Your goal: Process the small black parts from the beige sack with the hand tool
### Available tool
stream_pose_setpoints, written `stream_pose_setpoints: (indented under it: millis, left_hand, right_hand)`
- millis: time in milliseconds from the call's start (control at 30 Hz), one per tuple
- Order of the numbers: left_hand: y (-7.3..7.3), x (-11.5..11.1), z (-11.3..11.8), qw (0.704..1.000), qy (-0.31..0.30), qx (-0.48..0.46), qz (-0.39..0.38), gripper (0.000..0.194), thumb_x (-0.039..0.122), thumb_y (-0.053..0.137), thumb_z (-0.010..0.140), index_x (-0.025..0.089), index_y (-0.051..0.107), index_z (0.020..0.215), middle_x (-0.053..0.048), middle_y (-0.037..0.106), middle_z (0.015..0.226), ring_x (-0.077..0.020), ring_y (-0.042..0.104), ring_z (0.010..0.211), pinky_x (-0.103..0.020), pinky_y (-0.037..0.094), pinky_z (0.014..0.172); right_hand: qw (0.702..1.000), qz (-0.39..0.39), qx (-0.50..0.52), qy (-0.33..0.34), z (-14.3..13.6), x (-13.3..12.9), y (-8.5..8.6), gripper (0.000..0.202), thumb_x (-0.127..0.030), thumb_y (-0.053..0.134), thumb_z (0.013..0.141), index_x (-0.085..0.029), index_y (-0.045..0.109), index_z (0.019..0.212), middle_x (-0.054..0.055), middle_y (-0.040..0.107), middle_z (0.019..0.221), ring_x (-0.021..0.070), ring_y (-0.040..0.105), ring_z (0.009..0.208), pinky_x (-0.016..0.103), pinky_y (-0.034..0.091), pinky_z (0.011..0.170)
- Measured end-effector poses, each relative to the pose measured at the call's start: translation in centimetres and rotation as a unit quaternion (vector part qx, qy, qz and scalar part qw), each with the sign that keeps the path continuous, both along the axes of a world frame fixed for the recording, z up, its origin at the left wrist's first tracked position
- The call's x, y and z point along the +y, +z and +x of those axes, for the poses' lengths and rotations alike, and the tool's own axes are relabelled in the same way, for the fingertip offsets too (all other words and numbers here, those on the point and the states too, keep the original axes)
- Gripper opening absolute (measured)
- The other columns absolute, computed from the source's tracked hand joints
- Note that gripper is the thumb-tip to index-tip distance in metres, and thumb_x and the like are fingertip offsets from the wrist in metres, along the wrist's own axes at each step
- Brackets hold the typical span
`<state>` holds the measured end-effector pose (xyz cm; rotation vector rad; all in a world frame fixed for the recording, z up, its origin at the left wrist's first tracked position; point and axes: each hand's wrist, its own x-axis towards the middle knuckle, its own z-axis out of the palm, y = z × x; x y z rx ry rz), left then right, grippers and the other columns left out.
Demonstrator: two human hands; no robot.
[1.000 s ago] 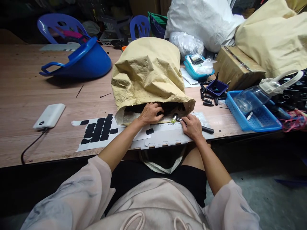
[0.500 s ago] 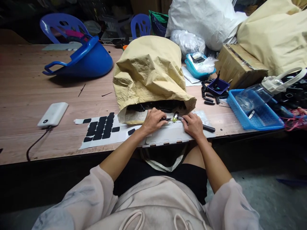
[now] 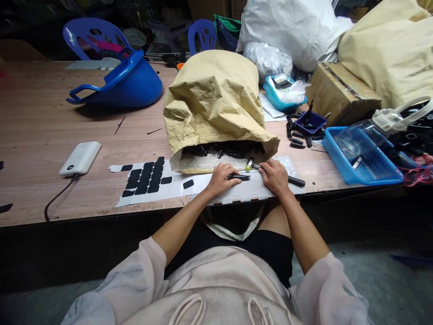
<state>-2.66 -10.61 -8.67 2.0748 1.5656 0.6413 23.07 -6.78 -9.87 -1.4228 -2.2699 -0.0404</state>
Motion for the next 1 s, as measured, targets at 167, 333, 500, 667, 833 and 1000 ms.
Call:
stream_pose_setpoints:
  millis: [167,333,500,667,833,1000]
  left_hand:
    - [0.3,0.3,0.4,0.999,0.011,-0.017,-0.031,0.020,0.033,0.085,0.085,0.026,0.079,0.102,-0.003,0.074,0.105,-0.0267,0.058,0.112,-0.042,0.044,0.104]
    - [0.6,0.3,1.5,0.994,0.077,-0.045,-0.068,0.017,0.035,0.088,0.081,0.029,0.078,0.093,-0.001,0.075,0.107,-0.0284,0.058,0.114,-0.045,0.045,0.102]
    - [0.7,0.2,1.8,0.993,0.083,-0.058,-0.063,0.017,0.034,0.088,0.081,0.029,0.078,0.093,-0.001,0.075,0.107,-0.0275,0.058,0.114,-0.045,0.044,0.104]
    - [0.5,0.1,1.8,0.994,0.079,-0.058,-0.055,0.016,0.033,0.088,0.081,0.029,0.079,0.094,-0.001,0.075,0.105,-0.0277,0.058,0.114,-0.045,0.043,0.104]
    - [0.4,0.1,1.9,0.994,0.077,-0.058,-0.055,0.017,0.033,0.088,0.081,0.029,0.079,0.095,-0.001,0.075,0.106,-0.0276,0.057,0.115,-0.045,0.042,0.105]
    - [0.5,0.0,1.8,0.995,0.072,-0.056,-0.047,0.016,0.034,0.087,0.082,0.027,0.077,0.093,-0.001,0.075,0.108,-0.0265,0.057,0.114,-0.044,0.042,0.103]
  right_hand:
    - [0.997,-0.015,0.076,-0.024,-0.1,-1.5,1.7,0.031,-0.040,0.051,0.103,-0.025,0.078,0.108,0.009,0.070,0.098,0.0246,0.062,0.092,0.038,0.049,0.082]
    - [0.975,-0.041,0.215,-0.023,-1.4,-5.6,3.3,0.031,-0.040,0.051,0.104,-0.027,0.074,0.121,0.007,0.073,0.101,0.0234,0.068,0.095,0.039,0.055,0.089]
    - [0.974,-0.051,0.222,-0.015,-3.0,-8.0,4.2,0.037,-0.039,0.049,0.106,-0.030,0.071,0.134,0.009,0.075,0.111,0.0256,0.070,0.103,0.043,0.057,0.094]
    - [0.982,-0.030,0.183,-0.038,-4.0,-8.6,3.7,0.039,-0.039,0.047,0.107,-0.031,0.071,0.137,0.008,0.072,0.099,0.0237,0.069,0.091,0.038,0.057,0.086]
    - [0.984,-0.048,0.169,-0.033,-4.5,-8.9,2.8,0.039,-0.038,0.045,0.107,-0.033,0.071,0.136,0.006,0.069,0.095,0.0231,0.068,0.088,0.037,0.056,0.082]
    - [0.984,-0.042,0.170,-0.008,-5.4,-9.2,2.7,0.039,-0.037,0.046,0.108,-0.030,0.070,0.138,0.007,0.069,0.097,0.0225,0.067,0.089,0.036,0.055,0.082]
